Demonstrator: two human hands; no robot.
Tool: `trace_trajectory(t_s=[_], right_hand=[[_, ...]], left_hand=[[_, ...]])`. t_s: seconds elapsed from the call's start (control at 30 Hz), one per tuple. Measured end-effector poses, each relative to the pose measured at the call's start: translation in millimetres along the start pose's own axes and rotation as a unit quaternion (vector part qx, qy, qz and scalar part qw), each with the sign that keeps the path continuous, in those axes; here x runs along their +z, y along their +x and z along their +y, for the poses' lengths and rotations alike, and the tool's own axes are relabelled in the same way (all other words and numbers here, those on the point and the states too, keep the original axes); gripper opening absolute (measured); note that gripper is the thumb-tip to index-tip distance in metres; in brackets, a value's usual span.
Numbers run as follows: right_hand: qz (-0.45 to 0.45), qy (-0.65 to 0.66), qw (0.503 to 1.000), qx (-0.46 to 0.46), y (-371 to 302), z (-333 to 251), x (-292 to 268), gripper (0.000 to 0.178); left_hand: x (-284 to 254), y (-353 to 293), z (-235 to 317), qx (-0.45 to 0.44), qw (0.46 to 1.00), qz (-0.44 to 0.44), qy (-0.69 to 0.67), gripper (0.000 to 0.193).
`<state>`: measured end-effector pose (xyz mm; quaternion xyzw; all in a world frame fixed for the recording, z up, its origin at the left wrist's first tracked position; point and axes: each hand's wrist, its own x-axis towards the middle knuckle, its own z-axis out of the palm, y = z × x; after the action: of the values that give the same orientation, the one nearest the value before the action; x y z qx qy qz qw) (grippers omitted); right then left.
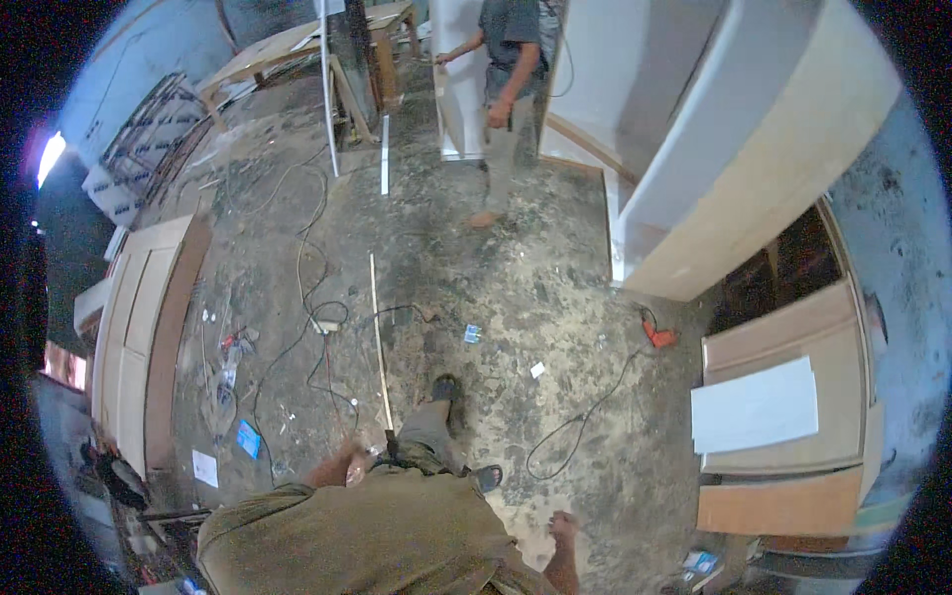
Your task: The person measures a white wooden corner piece with a tape measure, holding the tape across the bottom edge of the board.
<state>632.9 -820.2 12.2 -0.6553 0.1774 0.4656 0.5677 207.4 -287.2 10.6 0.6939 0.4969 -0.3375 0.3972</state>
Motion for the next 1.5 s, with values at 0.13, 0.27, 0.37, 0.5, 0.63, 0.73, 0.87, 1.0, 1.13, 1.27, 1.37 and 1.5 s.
trace_trajectory(t_s=[0.13, 0.27, 0.37, 0.5, 0.63, 0.73, 0.87, 1.0, 1.13, 1.27, 1.37, 1.5], right_hand=[[0.155, -0.216, 0.964, 0.015, 42, -60, 2, 0.026], [-0.039, -0.737, 0.648, -0.188, 82, -104, 68, 0.028], [-0.094, -0.811, 0.548, -0.185, 103, -147, 177, 0.041], [-0.067, -0.638, 0.741, -0.196, 118, -232, 391, 0.052], [-0.127, -0.403, 0.84, -0.341, 86, -311, 555, 0.035], [-0.14, -0.393, 0.832, -0.365, 62, -340, 601, 0.038], [-0.084, -0.452, 0.821, -0.339, 91, -320, 574, 0.04], [0.097, -0.543, 0.783, -0.289, 142, -227, 455, 0.049], [0.063, -0.784, 0.607, -0.115, 147, -110, 306, 0.027], [0.034, -0.662, 0.748, 0.0, 139, -55, 243, 0.021], [0.04, -0.735, 0.671, -0.091, 149, -90, 262, 0.022], [0.039, -0.582, 0.809, -0.074, 170, -198, 341, 0.026]], left_hand=[[31, -12, -30, -0.071, 0.978, -0.035, -0.191, 0.034], [5, 18, -12, -0.055, 0.951, -0.042, -0.3, 0.033], [-46, 51, -13, -0.037, 0.929, -0.046, -0.366, 0.033], [-160, 78, -45, -0.063, 0.795, -0.085, -0.597, 0.035], [-282, 118, -57, -0.127, 0.857, -0.021, -0.5, 0.035], [-346, 148, -45, -0.033, 0.863, 0.01, -0.504, 0.036], [-364, 156, -3, 0.074, 0.823, 0.006, -0.562, 0.036], [-346, 145, 61, 0.048, 0.934, -0.017, -0.354, 0.037], [-329, 141, 107, 0.105, 0.973, -0.024, -0.205, 0.037], [-328, 161, 120, 0.222, 0.97, 0.047, -0.093, 0.039], [-333, 185, 119, 0.183, 0.983, -0.009, -0.013, 0.04], [-364, 223, 137, 0.209, 0.973, -0.081, 0.05, 0.033]])
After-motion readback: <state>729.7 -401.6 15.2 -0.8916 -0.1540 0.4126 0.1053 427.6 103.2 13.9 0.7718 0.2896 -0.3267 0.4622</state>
